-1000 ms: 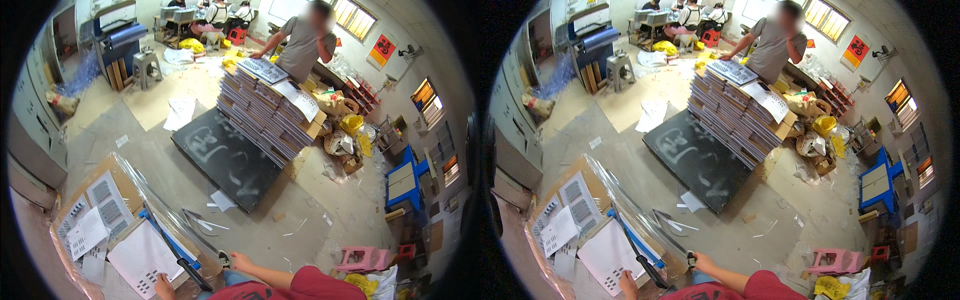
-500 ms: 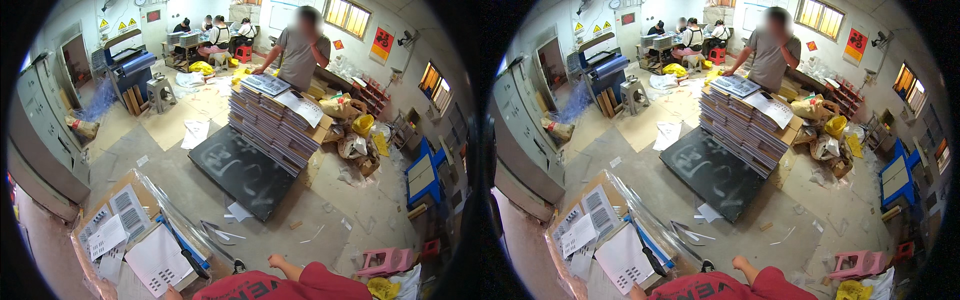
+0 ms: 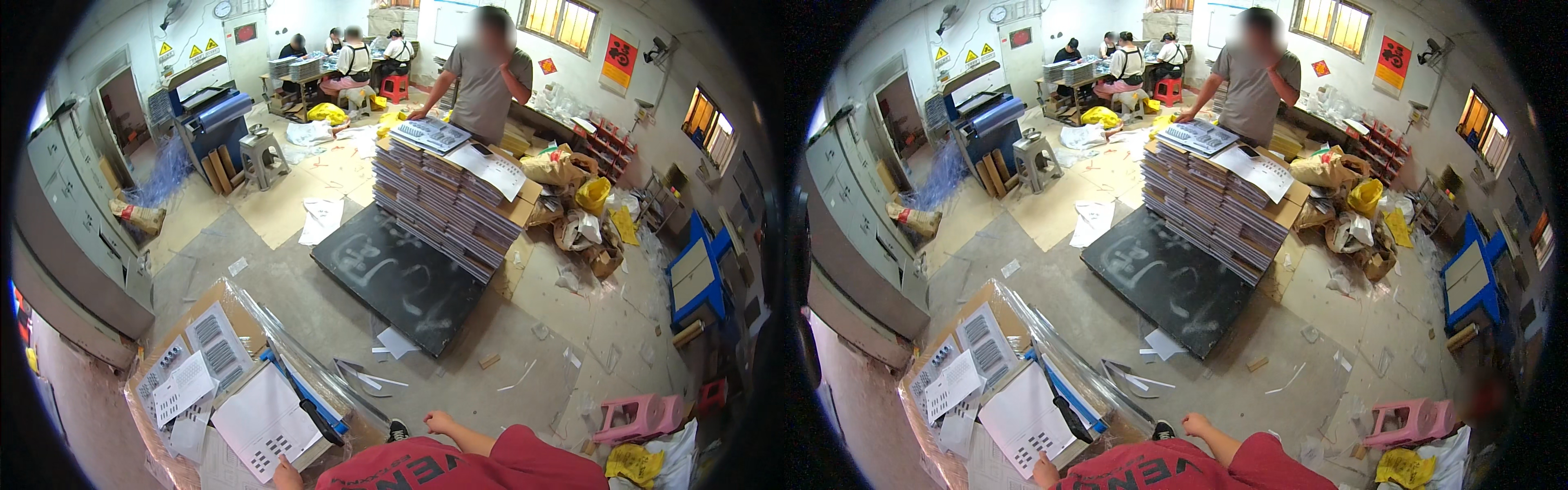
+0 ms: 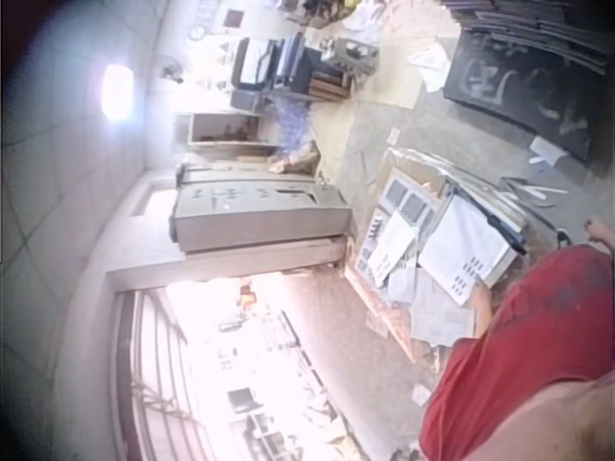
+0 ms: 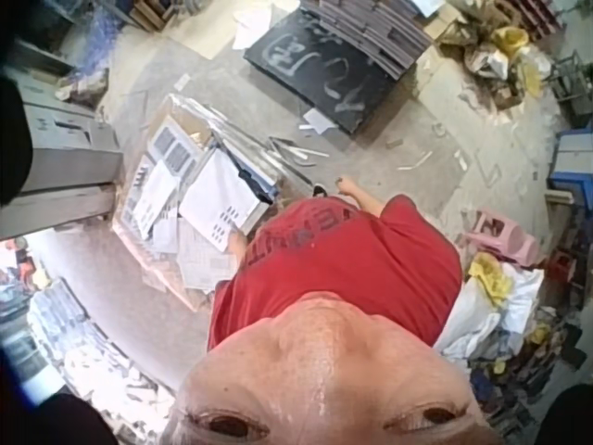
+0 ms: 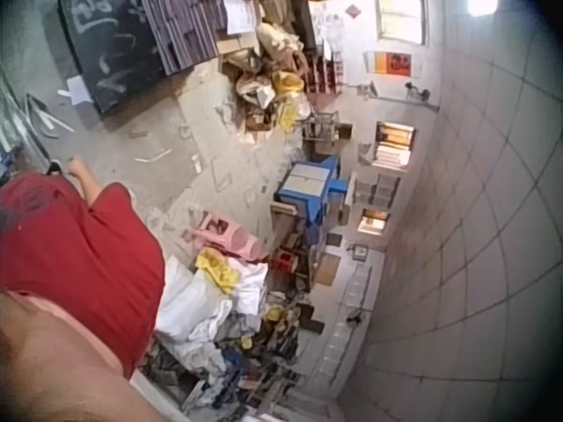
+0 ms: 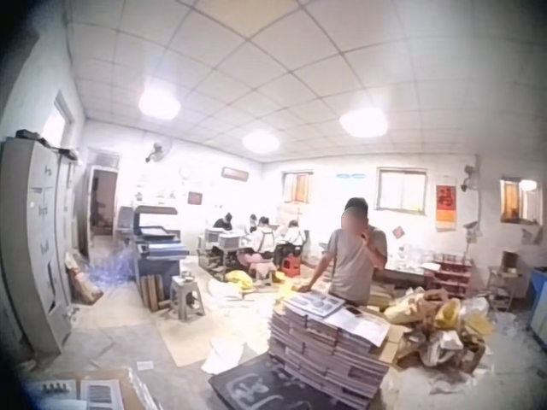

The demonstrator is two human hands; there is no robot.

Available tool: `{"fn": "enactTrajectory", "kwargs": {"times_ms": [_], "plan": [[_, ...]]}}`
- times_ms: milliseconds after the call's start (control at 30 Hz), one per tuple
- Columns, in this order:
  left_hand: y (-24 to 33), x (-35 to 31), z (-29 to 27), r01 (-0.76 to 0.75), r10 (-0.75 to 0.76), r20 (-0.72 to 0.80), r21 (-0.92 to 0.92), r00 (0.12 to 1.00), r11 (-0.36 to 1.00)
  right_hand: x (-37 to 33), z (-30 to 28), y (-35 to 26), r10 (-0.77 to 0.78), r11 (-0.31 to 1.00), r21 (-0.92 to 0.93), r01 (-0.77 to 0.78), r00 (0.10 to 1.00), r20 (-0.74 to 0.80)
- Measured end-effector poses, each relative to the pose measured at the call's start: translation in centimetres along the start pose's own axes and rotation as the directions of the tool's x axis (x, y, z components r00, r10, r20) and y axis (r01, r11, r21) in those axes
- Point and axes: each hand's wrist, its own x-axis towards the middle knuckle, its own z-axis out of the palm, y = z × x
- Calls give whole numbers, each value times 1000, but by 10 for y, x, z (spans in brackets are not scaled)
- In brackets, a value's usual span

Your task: The person uses a manual paper cutter to trim sheets of paper on a workbench. They repeatedly align the paper against the cutter's guide, press down the lever to slice the edges, and then stack the trimmed sheets. The person occasionally picks up and inspects the cut pieces before continuing the process.

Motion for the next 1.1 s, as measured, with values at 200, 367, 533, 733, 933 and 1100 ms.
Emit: {"fn": "enactTrajectory", "kwargs": {"times_ms": [200,367,533,733,933,1100], "plan": [[-7,-2,-4,-35,33,-129,-12,991,999,0,-7,25,29,987,-157,-29,1000,-3],[15,-8,-19,41,-41,-69,6,997,999,2,-8,47,79,989,-125,-80,997,-15],[24,-9,-35,35,-34,-29,37,999,999,0,4,36,50,997,-56,-49,999,8],[16,-2,-38,21,-17,84,-51,996,998,-9,48,0,143,478,865,-151,985,93],[27,-4,-58,-34,35,50,-25,998,999,-18,48,2,157,560,818,-129,986,48],[5,18,-35,-110,130,-232,100,964,989,-23,39,17,255,746,642,-178,966,-28]]}}
